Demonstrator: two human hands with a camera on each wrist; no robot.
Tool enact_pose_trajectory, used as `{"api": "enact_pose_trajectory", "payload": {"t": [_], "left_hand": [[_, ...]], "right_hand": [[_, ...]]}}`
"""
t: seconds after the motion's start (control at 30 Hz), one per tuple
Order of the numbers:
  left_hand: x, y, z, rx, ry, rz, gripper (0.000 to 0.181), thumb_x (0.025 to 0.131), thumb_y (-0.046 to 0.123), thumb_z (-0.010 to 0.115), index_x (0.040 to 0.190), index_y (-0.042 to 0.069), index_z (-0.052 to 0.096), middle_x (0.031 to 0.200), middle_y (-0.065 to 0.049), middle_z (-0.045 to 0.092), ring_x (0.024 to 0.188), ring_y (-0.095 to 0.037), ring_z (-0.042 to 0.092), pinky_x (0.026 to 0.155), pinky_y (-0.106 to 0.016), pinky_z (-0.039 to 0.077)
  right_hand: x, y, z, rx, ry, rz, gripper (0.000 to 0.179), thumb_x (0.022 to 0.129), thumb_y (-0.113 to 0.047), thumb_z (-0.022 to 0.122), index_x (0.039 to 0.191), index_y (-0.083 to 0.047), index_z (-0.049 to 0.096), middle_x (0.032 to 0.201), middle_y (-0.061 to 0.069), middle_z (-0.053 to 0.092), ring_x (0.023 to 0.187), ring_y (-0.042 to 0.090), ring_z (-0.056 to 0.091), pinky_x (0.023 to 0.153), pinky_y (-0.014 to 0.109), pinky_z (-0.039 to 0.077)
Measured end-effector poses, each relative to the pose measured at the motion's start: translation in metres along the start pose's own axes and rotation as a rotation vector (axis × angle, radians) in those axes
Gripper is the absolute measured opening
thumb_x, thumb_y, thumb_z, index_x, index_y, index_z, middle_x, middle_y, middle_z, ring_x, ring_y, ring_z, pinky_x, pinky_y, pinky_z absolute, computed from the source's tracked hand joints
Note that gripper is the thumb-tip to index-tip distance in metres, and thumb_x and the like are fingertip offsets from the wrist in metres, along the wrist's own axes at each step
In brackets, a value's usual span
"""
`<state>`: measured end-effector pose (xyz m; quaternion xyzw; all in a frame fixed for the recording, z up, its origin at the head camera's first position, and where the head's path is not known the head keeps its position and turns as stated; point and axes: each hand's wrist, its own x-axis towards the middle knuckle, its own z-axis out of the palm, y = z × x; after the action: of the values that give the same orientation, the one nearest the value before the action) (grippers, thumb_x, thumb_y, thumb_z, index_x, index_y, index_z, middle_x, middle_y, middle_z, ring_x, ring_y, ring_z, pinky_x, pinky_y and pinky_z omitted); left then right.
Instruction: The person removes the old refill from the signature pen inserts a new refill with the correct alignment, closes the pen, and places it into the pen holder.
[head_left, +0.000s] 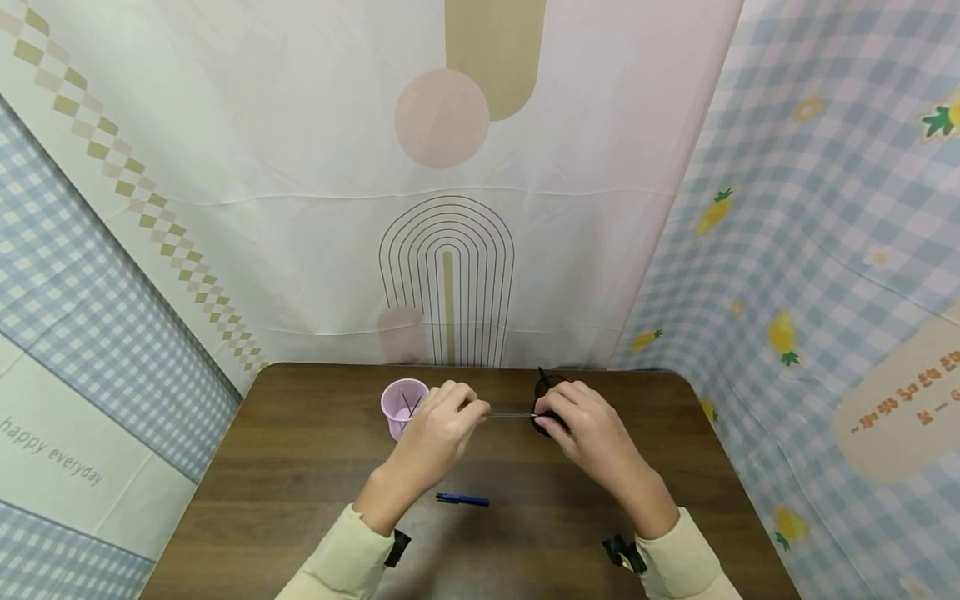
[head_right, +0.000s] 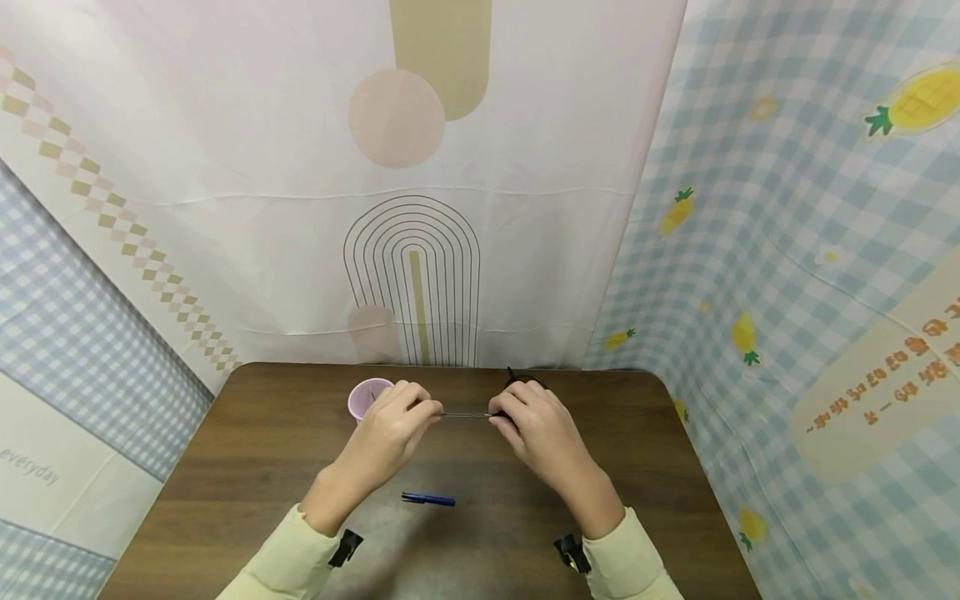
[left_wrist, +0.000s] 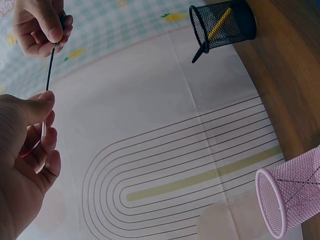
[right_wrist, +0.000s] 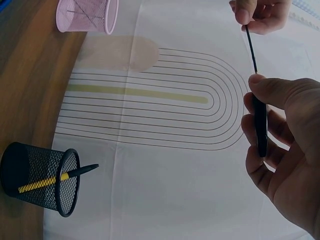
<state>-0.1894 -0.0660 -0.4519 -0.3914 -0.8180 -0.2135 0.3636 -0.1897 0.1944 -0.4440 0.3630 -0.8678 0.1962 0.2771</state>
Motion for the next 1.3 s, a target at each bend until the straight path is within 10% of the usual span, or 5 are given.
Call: {"api": "enact_pose_trajectory", "payload": {"t": [1.3], "left_hand": [[-0.025, -0.024, 0.029, -0.029, -0.085, -0.129, 0.004, 0.092, 0.011, 0.074, 0.092, 0.014, 0.071, 0.09, 0.002, 0.064, 0.084, -0.018, 0.058, 0.068, -0.031, 0.043]], "right_hand": [[-0.003, 0.003, -0.003, -0.003, 0.02, 0.017, 0.022, 0.081, -0.012, 0.086, 0.096, -0.015, 0.07, 0.097, -0.004, 0.068, 0.087, 0.014, 0.061, 0.074, 0.034, 0.053]]}}
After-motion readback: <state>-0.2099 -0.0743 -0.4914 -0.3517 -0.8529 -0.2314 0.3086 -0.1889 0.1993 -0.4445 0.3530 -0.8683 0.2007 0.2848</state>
